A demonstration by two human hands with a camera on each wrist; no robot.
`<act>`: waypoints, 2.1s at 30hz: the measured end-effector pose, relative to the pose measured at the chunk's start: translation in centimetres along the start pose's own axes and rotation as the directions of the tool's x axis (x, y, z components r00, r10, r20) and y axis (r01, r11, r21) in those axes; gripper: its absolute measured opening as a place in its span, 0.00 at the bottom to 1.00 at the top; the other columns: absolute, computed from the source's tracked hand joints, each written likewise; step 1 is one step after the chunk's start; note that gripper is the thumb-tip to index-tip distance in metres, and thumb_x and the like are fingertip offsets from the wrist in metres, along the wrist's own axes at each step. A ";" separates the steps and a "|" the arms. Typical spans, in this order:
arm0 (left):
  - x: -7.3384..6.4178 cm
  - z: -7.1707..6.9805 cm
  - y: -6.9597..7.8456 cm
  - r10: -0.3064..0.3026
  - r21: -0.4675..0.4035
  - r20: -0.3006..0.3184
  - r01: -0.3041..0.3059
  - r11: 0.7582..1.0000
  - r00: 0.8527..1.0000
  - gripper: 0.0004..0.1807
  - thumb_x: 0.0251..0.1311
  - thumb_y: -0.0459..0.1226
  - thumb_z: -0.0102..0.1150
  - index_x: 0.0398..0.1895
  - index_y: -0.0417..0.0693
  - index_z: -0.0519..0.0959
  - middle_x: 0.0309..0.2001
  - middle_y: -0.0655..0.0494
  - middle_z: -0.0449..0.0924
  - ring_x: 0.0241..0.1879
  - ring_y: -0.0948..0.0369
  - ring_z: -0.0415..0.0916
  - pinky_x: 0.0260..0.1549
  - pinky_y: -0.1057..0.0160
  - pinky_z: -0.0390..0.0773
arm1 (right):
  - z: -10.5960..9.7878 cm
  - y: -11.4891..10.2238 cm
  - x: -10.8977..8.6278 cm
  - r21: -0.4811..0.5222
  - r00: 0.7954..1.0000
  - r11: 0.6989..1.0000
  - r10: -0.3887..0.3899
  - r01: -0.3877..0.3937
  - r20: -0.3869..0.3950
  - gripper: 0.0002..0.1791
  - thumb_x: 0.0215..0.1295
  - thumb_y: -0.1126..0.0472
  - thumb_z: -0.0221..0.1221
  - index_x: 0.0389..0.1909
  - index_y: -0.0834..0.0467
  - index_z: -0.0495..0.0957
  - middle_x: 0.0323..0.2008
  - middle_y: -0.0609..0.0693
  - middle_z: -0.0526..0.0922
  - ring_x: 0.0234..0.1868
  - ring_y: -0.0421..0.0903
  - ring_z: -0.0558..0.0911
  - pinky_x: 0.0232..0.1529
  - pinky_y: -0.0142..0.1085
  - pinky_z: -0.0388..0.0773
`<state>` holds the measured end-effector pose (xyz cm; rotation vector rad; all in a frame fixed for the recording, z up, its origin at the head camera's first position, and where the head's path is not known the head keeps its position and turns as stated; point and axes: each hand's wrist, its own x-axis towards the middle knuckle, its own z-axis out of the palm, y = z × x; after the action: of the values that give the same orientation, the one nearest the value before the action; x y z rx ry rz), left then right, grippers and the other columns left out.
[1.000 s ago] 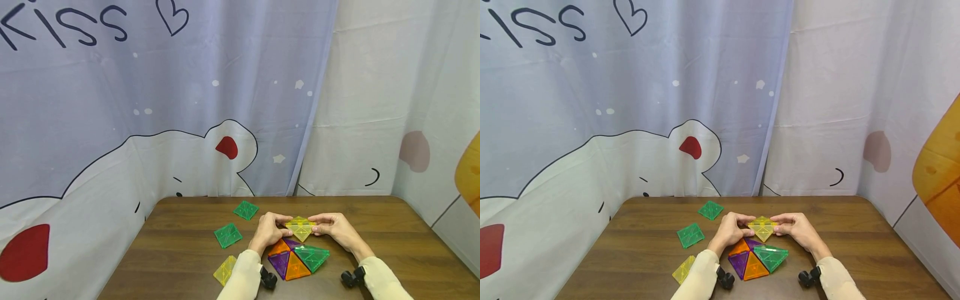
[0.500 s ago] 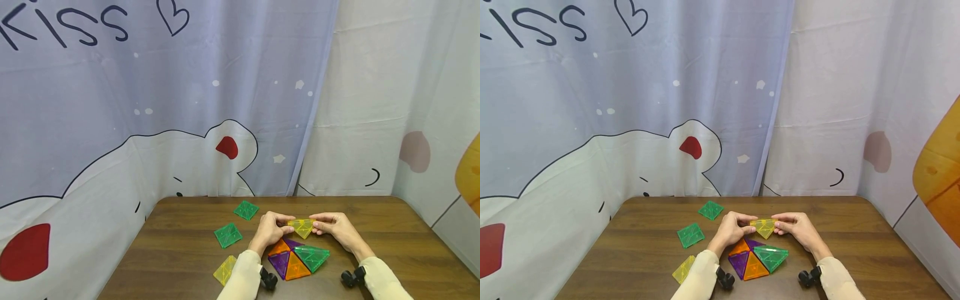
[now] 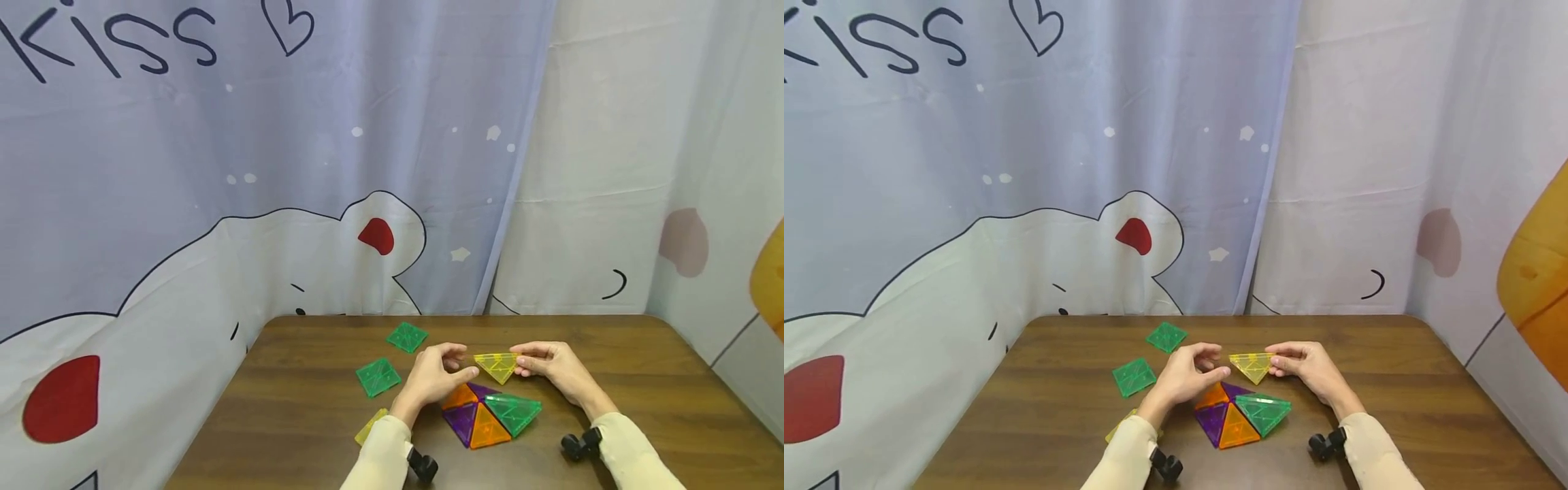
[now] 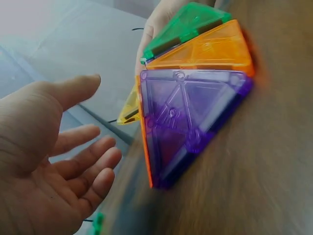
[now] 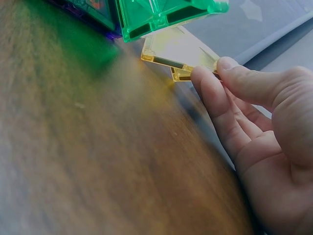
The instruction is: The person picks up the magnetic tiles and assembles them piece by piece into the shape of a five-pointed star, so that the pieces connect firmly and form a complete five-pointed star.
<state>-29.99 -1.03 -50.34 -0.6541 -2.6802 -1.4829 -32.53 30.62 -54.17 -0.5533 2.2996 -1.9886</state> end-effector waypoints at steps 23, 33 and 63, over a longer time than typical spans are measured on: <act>-5.4 1.2 2.0 -0.085 0.434 0.051 0.054 0.899 0.995 0.51 0.36 0.63 0.94 0.64 0.51 0.84 0.50 0.57 0.79 0.50 0.60 0.73 0.55 0.58 0.83 | 0.2 0.0 -0.8 -0.013 1.000 1.000 -0.013 0.012 -0.006 0.23 0.81 0.67 0.65 0.65 0.81 0.77 0.50 0.66 0.92 0.44 0.43 0.94 0.47 0.35 0.90; -4.4 -0.3 0.3 0.078 0.334 0.054 -0.091 0.938 0.996 0.42 0.48 0.42 0.93 0.68 0.45 0.84 0.58 0.50 0.86 0.58 0.52 0.81 0.63 0.52 0.81 | 0.2 -0.2 -0.8 -0.007 1.000 1.000 -0.016 0.016 -0.021 0.22 0.80 0.68 0.65 0.65 0.81 0.78 0.49 0.67 0.92 0.44 0.43 0.94 0.47 0.35 0.90; -4.1 1.5 0.3 0.097 0.307 0.006 -0.094 0.947 0.995 0.27 0.67 0.36 0.78 0.69 0.41 0.85 0.67 0.45 0.85 0.65 0.46 0.79 0.70 0.50 0.77 | 0.0 0.1 -3.9 0.183 0.999 0.983 -0.032 0.028 0.017 0.25 0.83 0.72 0.59 0.67 0.89 0.68 0.48 0.51 0.93 0.43 0.42 0.93 0.46 0.33 0.89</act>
<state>-25.87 -1.16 -51.79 -0.7391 -2.7412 -1.0116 -28.87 31.85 -55.03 -0.5923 2.0796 -2.1680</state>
